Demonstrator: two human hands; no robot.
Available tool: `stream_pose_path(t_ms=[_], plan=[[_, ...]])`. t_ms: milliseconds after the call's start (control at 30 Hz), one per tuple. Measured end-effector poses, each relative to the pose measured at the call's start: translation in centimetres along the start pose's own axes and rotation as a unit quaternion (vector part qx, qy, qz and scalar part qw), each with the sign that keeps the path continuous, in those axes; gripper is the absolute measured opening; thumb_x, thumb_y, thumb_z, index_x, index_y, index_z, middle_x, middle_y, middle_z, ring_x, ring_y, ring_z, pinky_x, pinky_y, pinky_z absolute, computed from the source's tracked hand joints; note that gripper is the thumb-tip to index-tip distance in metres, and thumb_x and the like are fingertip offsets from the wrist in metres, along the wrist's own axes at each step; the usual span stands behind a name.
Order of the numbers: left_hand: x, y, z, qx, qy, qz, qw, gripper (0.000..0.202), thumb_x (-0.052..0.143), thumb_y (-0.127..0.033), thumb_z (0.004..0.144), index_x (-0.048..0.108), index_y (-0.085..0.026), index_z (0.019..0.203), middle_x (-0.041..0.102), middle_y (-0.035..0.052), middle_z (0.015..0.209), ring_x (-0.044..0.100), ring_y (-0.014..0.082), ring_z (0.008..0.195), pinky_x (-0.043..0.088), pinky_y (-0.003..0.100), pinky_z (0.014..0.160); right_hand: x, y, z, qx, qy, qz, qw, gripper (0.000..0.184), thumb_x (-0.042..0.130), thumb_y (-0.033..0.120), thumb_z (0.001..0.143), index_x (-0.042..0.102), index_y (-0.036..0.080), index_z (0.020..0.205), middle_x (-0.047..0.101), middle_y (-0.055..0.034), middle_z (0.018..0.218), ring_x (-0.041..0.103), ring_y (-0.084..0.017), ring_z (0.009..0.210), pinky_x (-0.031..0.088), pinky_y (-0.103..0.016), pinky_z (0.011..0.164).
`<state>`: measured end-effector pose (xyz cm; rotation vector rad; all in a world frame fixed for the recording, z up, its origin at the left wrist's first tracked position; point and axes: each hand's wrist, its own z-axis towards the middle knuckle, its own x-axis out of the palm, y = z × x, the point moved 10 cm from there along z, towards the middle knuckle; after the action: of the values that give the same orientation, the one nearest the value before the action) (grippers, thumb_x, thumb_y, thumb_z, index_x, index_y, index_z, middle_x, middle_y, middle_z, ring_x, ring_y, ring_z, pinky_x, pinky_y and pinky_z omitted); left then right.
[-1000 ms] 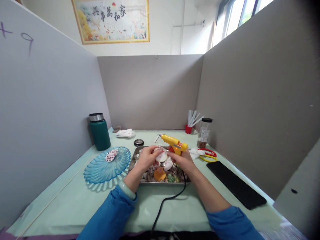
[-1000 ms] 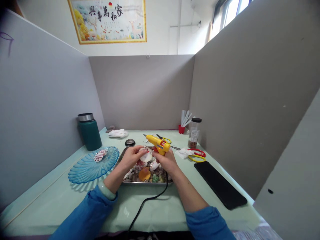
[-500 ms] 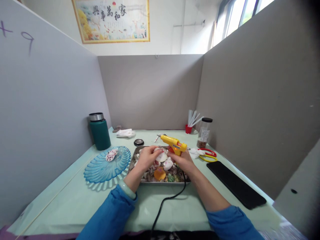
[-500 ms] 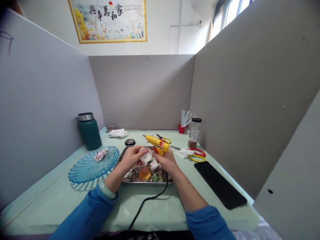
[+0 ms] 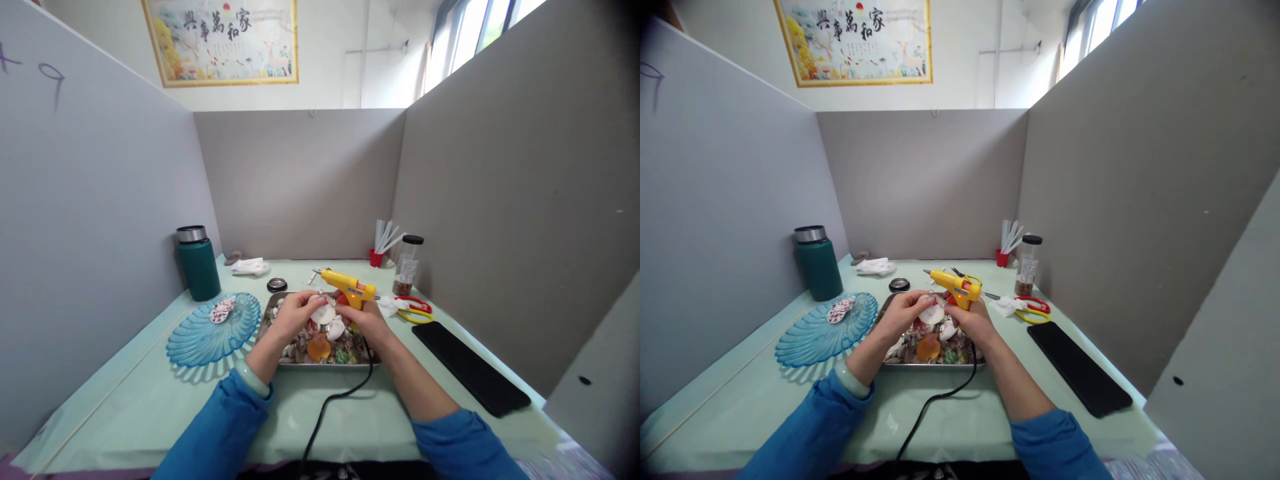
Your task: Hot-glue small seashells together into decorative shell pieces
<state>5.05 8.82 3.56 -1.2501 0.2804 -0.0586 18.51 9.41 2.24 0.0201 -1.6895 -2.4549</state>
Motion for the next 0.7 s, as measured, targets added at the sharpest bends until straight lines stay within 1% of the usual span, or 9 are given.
stream_pose_path(t_ms=[100, 333, 567, 700], plan=[[-0.06, -0.3, -0.08, 0.002, -0.005, 0.003, 1.0, 0.031, 0.06, -0.043, 0.077, 0.067, -0.013, 0.081, 0.056, -0.0006, 0.056, 0.047, 0.0078, 0.038, 0.031, 0.017, 0.034, 0.23, 0.28, -0.1, 0.007, 0.006, 0.013, 1.0, 0.025, 0.068, 0.023, 0.064, 0.061, 0.015, 0.087, 0.052, 0.0056, 0.053, 0.044, -0.008, 0.044, 0.036, -0.021, 0.043], [-0.29, 0.04, -0.09, -0.013, -0.013, 0.01, 1.0, 0.034, 0.061, -0.045, 0.076, 0.067, -0.012, 0.086, 0.057, -0.0013, 0.058, 0.046, 0.0066, 0.038, 0.032, 0.016, 0.034, 0.08, 0.53, -0.14, 0.007, -0.007, 0.009, 1.0, 0.024, 0.068, 0.021, 0.063, 0.061, 0.015, 0.086, 0.052, 0.0054, 0.053, 0.044, -0.008, 0.044, 0.035, -0.021, 0.044], [-0.46, -0.06, -0.04, -0.009, -0.026, 0.01, 1.0, 0.036, 0.063, -0.045, 0.074, 0.068, -0.012, 0.085, 0.058, -0.0008, 0.059, 0.045, 0.0066, 0.042, 0.032, 0.017, 0.036, 0.06, 0.5, -0.18, 0.008, -0.008, 0.02, 1.0, 0.023, 0.068, 0.022, 0.064, 0.061, 0.016, 0.085, 0.052, 0.0057, 0.052, 0.043, -0.008, 0.043, 0.034, -0.021, 0.043], [-0.29, -0.15, -0.18, -0.018, -0.021, 0.006, 1.0, 0.036, 0.062, -0.046, 0.075, 0.068, -0.012, 0.085, 0.056, -0.0014, 0.057, 0.044, 0.0065, 0.04, 0.031, 0.017, 0.035, 0.14, 0.58, -0.22, 0.006, -0.006, 0.021, 1.0, 0.021, 0.068, 0.022, 0.064, 0.061, 0.016, 0.083, 0.051, 0.0059, 0.051, 0.043, -0.008, 0.043, 0.034, -0.021, 0.043]])
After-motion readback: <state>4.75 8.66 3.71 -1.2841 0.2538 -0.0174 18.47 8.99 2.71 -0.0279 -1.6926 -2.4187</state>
